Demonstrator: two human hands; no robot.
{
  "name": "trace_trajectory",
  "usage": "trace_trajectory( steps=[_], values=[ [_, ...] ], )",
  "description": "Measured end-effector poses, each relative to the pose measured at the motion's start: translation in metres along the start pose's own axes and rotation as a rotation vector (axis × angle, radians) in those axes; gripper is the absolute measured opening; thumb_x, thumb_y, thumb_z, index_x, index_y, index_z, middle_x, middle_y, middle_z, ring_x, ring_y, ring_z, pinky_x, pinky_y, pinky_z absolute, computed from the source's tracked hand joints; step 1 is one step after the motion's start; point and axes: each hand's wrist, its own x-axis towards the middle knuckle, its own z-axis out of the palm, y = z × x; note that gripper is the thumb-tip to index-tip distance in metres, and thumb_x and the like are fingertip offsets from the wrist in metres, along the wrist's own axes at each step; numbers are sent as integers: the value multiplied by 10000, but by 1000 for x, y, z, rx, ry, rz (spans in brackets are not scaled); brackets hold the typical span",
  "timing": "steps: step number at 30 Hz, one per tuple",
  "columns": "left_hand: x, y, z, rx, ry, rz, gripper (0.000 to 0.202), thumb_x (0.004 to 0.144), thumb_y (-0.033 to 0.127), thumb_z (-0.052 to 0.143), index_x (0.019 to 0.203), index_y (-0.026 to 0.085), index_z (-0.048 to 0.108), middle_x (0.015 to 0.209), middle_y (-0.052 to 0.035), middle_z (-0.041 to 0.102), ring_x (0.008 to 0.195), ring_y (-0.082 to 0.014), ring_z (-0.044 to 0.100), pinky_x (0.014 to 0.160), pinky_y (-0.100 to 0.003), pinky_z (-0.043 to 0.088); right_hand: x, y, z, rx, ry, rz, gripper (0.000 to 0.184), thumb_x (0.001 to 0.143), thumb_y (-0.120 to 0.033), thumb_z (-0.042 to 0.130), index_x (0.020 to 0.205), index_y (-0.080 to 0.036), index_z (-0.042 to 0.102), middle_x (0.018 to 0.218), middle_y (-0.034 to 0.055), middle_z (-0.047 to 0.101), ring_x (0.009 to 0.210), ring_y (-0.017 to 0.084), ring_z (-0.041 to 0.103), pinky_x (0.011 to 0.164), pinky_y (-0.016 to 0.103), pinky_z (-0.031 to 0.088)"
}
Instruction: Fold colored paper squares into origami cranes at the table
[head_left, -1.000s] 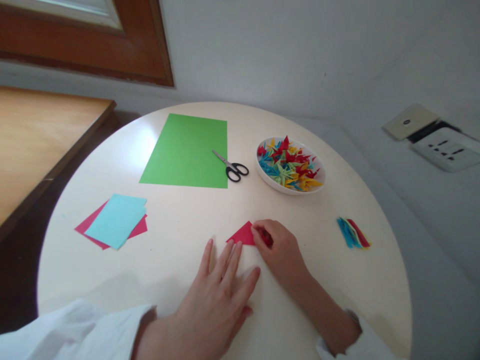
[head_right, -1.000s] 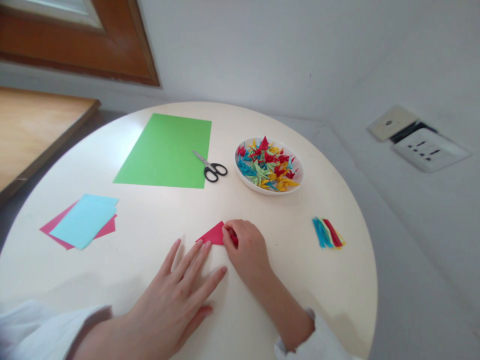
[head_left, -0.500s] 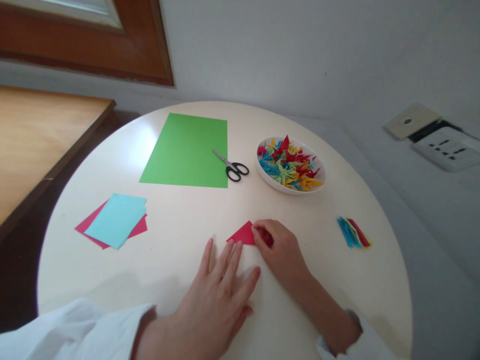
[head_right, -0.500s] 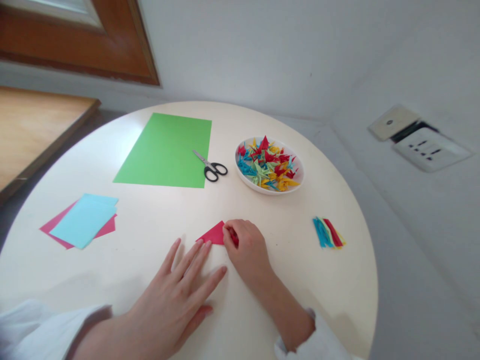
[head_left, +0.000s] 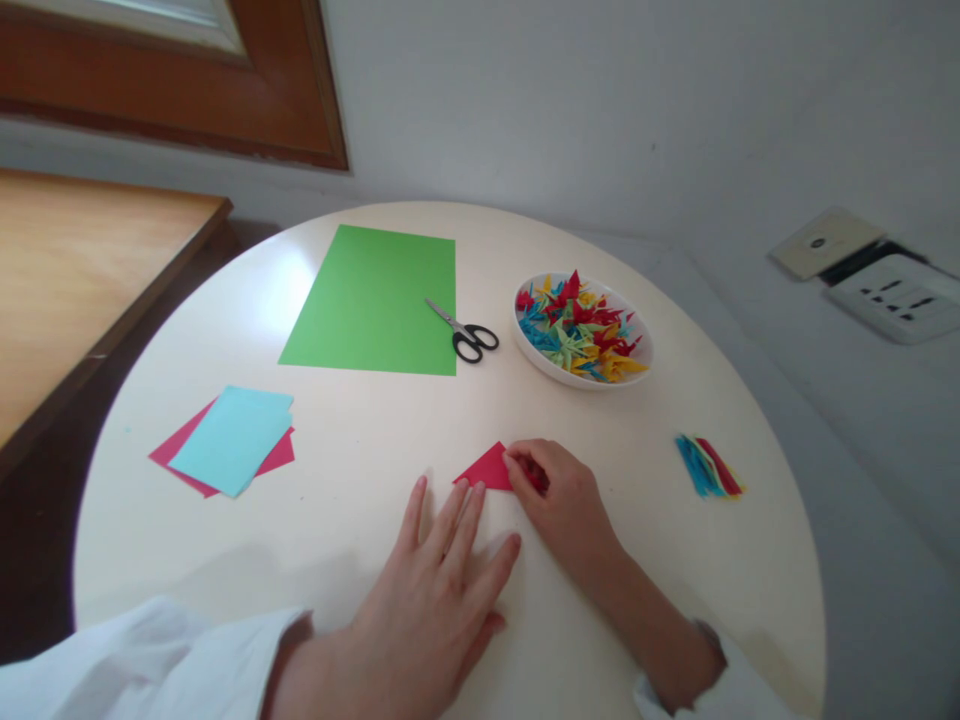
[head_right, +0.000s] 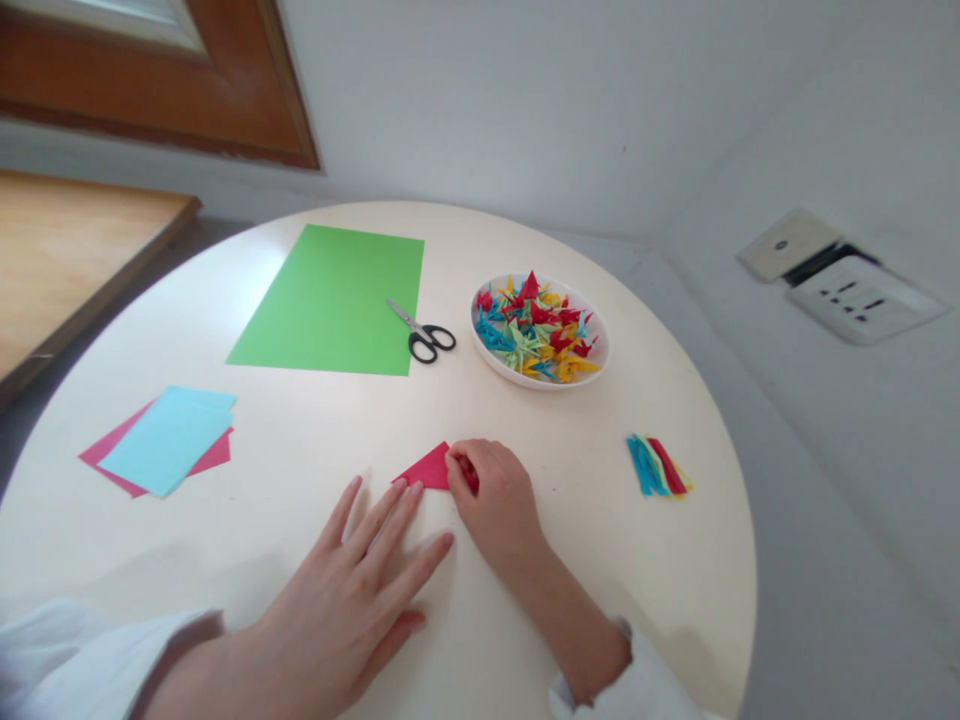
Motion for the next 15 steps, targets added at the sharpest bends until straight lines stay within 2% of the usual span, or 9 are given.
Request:
trace_trajectory(
  steps=[15],
  values=[
    [1,0,-2,1,34,3,482,888,471,272,1316,280,388,1358,-159,418,1286,-339,312,999,-616,173,-2,2,1,-67,14,-2,160,826,-208,470,777,-173,618,724,44,680,644,165,600,604,270,454]
  ],
)
